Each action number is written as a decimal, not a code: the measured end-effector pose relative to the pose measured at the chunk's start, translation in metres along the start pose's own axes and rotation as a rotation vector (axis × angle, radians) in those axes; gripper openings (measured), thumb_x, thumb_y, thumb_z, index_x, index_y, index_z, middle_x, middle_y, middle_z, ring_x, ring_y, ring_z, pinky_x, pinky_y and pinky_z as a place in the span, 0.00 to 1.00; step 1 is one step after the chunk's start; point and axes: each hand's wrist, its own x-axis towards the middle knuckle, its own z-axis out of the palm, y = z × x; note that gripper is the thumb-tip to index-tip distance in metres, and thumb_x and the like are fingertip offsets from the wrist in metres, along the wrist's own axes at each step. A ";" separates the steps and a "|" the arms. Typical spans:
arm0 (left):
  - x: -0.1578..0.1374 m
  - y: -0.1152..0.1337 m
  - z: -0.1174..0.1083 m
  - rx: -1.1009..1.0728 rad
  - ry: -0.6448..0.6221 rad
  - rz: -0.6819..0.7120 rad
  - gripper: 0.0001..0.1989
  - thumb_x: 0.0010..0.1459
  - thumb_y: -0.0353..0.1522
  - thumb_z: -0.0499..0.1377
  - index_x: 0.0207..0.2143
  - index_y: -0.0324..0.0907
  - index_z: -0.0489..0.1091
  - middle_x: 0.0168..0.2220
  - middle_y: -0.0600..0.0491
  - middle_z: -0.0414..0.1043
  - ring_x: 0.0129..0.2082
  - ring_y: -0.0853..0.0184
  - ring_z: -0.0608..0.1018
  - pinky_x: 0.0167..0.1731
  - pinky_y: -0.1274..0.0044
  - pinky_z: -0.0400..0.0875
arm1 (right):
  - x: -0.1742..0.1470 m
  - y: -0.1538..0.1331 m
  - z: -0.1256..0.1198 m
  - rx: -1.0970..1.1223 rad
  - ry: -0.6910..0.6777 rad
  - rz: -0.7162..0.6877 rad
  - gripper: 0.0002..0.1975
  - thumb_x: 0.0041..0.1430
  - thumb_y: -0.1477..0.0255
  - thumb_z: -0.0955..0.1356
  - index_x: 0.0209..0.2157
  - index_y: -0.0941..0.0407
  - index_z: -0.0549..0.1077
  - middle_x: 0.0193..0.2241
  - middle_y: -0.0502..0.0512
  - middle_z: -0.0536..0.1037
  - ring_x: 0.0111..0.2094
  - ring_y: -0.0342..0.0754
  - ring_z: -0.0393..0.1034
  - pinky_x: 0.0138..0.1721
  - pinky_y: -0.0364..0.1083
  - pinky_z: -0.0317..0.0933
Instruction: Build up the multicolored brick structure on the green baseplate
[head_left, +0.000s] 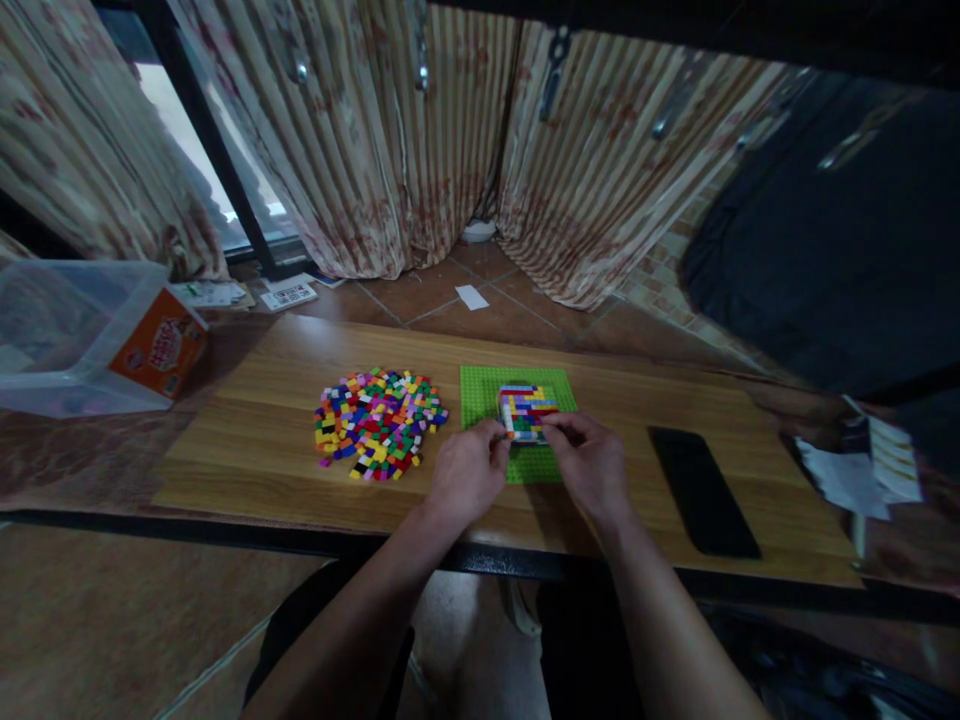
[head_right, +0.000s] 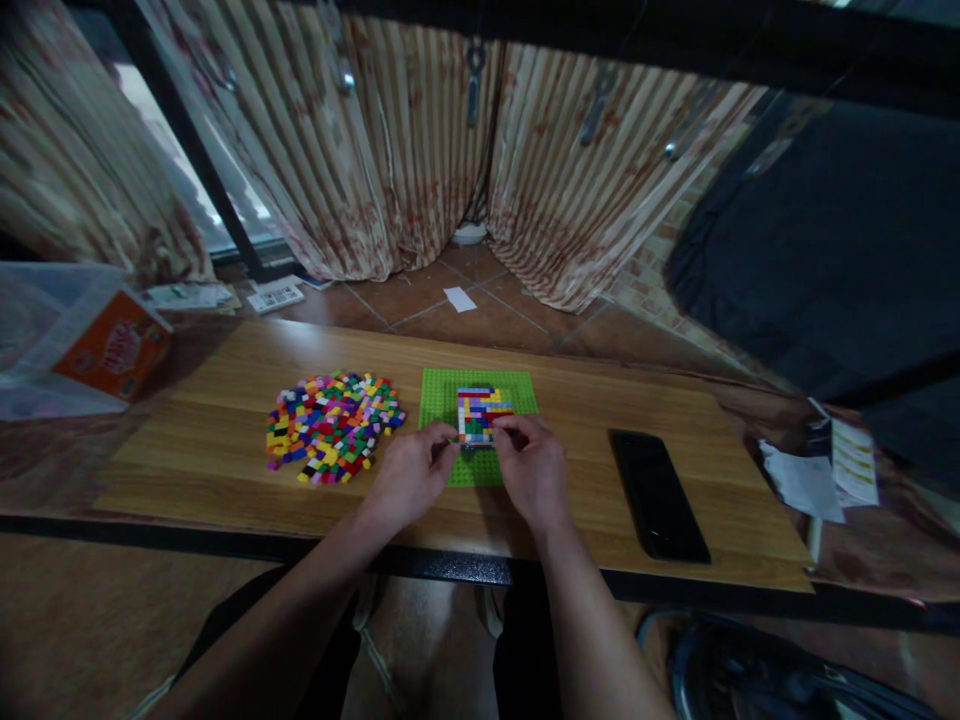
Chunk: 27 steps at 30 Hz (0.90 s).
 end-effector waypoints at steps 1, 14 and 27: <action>0.000 0.000 0.000 0.002 -0.002 0.001 0.11 0.62 0.33 0.54 0.41 0.42 0.74 0.29 0.52 0.78 0.28 0.66 0.78 0.31 0.77 0.69 | 0.000 0.003 0.000 0.029 -0.003 0.009 0.09 0.55 0.66 0.67 0.31 0.55 0.78 0.33 0.55 0.78 0.34 0.49 0.73 0.39 0.50 0.66; -0.002 0.002 -0.001 0.008 -0.006 0.014 0.11 0.62 0.32 0.53 0.41 0.42 0.74 0.31 0.51 0.78 0.30 0.65 0.78 0.32 0.76 0.69 | 0.001 0.002 0.003 0.046 0.008 0.079 0.06 0.49 0.68 0.70 0.27 0.55 0.78 0.29 0.53 0.76 0.26 0.45 0.66 0.31 0.46 0.60; -0.002 0.001 0.003 0.022 0.003 0.000 0.11 0.62 0.33 0.53 0.42 0.42 0.73 0.34 0.51 0.80 0.32 0.63 0.80 0.34 0.75 0.70 | 0.001 0.001 0.005 0.000 -0.012 0.053 0.07 0.50 0.69 0.69 0.27 0.54 0.79 0.29 0.53 0.76 0.27 0.45 0.66 0.31 0.46 0.59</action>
